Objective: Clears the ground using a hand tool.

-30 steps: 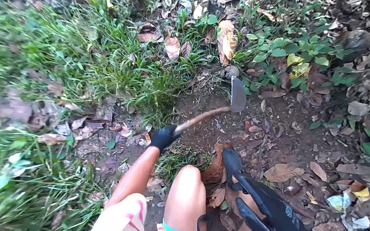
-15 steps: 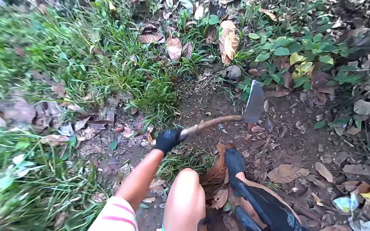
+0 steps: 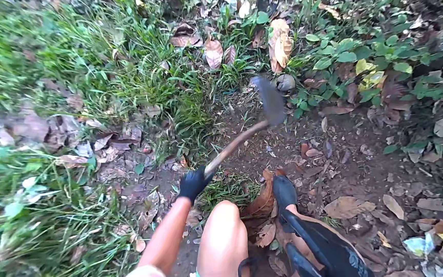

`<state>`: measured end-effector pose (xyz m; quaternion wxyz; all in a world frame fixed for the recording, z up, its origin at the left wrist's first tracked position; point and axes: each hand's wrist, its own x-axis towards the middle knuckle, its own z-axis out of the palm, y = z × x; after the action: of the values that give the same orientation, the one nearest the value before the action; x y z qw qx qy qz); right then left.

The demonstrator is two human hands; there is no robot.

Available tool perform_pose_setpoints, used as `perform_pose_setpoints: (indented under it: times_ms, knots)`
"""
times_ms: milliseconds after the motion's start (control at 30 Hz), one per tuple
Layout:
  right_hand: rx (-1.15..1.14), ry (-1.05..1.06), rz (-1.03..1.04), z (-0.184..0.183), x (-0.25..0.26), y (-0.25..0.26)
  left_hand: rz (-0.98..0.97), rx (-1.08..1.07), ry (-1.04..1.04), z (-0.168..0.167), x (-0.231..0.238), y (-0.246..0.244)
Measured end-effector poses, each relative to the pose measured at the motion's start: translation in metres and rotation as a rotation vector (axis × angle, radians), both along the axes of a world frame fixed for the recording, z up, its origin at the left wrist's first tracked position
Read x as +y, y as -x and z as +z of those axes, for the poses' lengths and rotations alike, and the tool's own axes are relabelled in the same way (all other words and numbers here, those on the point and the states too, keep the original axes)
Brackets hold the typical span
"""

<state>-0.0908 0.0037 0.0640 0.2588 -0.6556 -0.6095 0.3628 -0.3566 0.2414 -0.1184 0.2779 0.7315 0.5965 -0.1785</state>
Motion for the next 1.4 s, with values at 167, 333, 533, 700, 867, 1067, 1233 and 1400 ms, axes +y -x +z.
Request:
perform_pose_setpoints:
  times_ms: [167,333,533,700,867,1067,1233,1400]
  knots:
    - [-0.051,0.031,0.008,0.008,-0.003,0.005,0.180,0.111,-0.086,-0.057,0.027,0.076]
    - [0.008,0.206,-0.141,0.009,0.011,0.004,0.448,0.083,0.099,-0.044,-0.082,0.079]
    - [-0.019,0.126,-0.108,-0.006,0.012,0.009,-0.082,0.039,-0.095,-0.026,0.033,0.005]
    - [-0.015,0.389,-0.178,0.024,0.029,0.011,0.571,0.167,-0.018,-0.070,-0.067,0.139]
    - [0.039,0.218,-0.152,-0.006,0.019,-0.002,0.602,0.060,0.086,-0.046,-0.129,0.105]
    - [-0.064,0.136,-0.130,0.015,0.031,0.020,-0.072,0.049,-0.027,-0.029,0.016,0.026]
    - [0.007,0.196,-0.145,-0.019,0.025,0.000,0.444,0.212,0.079,-0.068,-0.097,0.155]
    - [-0.001,0.246,-0.137,0.012,0.035,0.008,0.292,0.129,0.118,-0.028,-0.099,0.104]
